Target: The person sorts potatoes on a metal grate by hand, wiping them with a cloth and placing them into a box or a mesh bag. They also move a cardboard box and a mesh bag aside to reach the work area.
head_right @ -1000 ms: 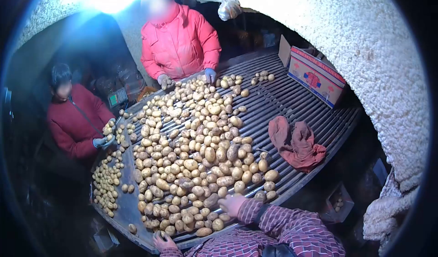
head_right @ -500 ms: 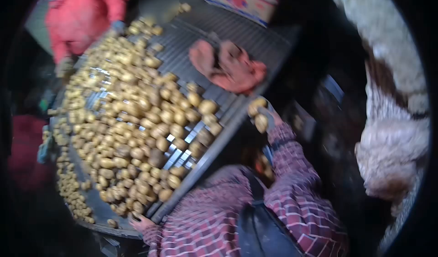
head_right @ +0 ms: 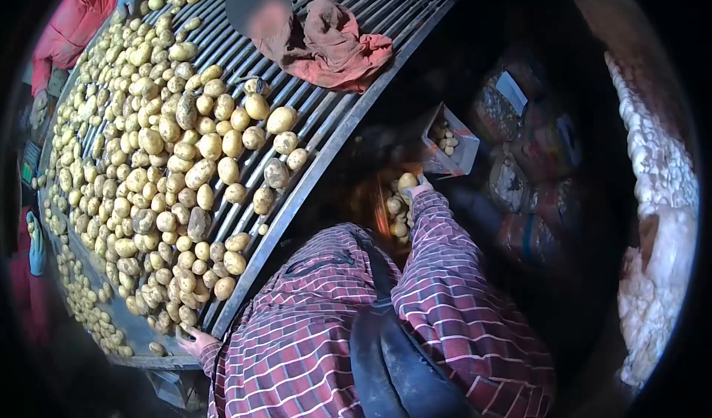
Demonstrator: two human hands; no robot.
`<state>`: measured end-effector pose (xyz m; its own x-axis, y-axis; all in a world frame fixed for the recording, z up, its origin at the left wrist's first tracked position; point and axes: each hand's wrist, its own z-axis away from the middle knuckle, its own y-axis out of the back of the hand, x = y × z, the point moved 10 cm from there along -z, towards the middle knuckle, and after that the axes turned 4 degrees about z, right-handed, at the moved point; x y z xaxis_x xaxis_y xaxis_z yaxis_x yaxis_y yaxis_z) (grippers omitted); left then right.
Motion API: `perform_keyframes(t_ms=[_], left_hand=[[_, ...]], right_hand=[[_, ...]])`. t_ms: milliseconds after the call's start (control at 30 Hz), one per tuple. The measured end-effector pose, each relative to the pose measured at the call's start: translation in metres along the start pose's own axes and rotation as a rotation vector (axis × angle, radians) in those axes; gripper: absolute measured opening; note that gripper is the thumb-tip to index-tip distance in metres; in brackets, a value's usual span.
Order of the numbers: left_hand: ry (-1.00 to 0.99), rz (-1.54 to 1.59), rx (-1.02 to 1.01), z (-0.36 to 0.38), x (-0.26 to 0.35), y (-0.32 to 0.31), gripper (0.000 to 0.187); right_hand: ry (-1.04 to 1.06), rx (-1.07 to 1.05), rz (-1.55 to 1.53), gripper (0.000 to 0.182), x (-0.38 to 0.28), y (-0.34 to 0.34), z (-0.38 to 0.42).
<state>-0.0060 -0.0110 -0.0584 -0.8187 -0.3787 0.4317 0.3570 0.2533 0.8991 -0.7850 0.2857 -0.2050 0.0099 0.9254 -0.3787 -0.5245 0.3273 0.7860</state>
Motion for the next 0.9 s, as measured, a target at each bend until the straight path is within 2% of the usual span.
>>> perform_keyframes(t_ms=[67,167,200,267,333,367,467,533,567,633,667,700,767,800,867,900], left_hand=[[0.012,0.006,-0.002,-0.001,-0.003,-0.002,0.035],[0.012,-0.004,-0.005,-0.002,-0.01,-0.005,0.035],[0.014,-0.013,-0.01,-0.002,-0.007,-0.004,0.035],[0.019,-0.022,-0.024,-0.001,-0.006,-0.003,0.036],[0.007,-0.028,-0.019,-0.003,-0.011,-0.006,0.036],[0.043,-0.043,-0.028,0.0,0.003,0.0,0.036],[0.017,-0.012,-0.013,-0.001,-0.002,-0.001,0.035],[-0.052,0.023,0.01,0.0,0.0,-0.002,0.033],[-0.011,0.089,0.01,0.001,-0.003,-0.004,0.033],[0.025,0.141,0.028,0.0,-0.005,-0.003,0.032],[0.019,0.136,0.028,0.0,-0.005,-0.002,0.031],[-0.024,0.102,0.055,0.001,-0.001,0.001,0.03],[-0.073,0.077,0.07,0.001,0.007,0.003,0.028],[-0.077,0.086,0.068,0.001,0.01,0.003,0.028],[-0.02,0.085,0.058,0.001,0.012,0.006,0.03],[0.002,0.064,0.061,0.001,0.011,0.007,0.03]], right_hand=[[-0.054,-0.147,0.249,0.065,0.007,-0.006,-0.008],[-0.08,0.013,0.251,0.062,0.022,0.021,-0.006],[-0.035,0.154,0.316,0.058,0.016,0.033,0.003],[0.119,0.175,0.451,0.057,0.014,0.019,0.016],[0.011,-0.097,0.571,0.066,0.063,-0.027,0.007],[-0.091,-0.119,0.706,0.064,0.054,-0.026,0.029],[-0.168,-0.317,0.665,0.066,0.061,-0.034,0.026],[-0.149,-0.299,0.404,0.054,0.03,-0.024,0.031],[0.045,0.024,0.45,0.036,0.05,-0.02,-0.018],[0.34,0.29,0.245,0.017,-0.018,0.011,-0.04],[0.497,0.406,0.174,0.019,-0.051,0.026,-0.046],[0.305,0.34,-0.402,0.011,-0.054,0.034,-0.076],[0.424,0.283,-0.697,0.012,-0.158,0.055,-0.061],[0.632,0.316,-0.712,0.014,-0.233,0.068,-0.018],[0.827,0.258,-0.634,0.015,-0.345,0.057,0.047],[0.9,0.139,-0.584,0.016,-0.394,0.036,0.087]])
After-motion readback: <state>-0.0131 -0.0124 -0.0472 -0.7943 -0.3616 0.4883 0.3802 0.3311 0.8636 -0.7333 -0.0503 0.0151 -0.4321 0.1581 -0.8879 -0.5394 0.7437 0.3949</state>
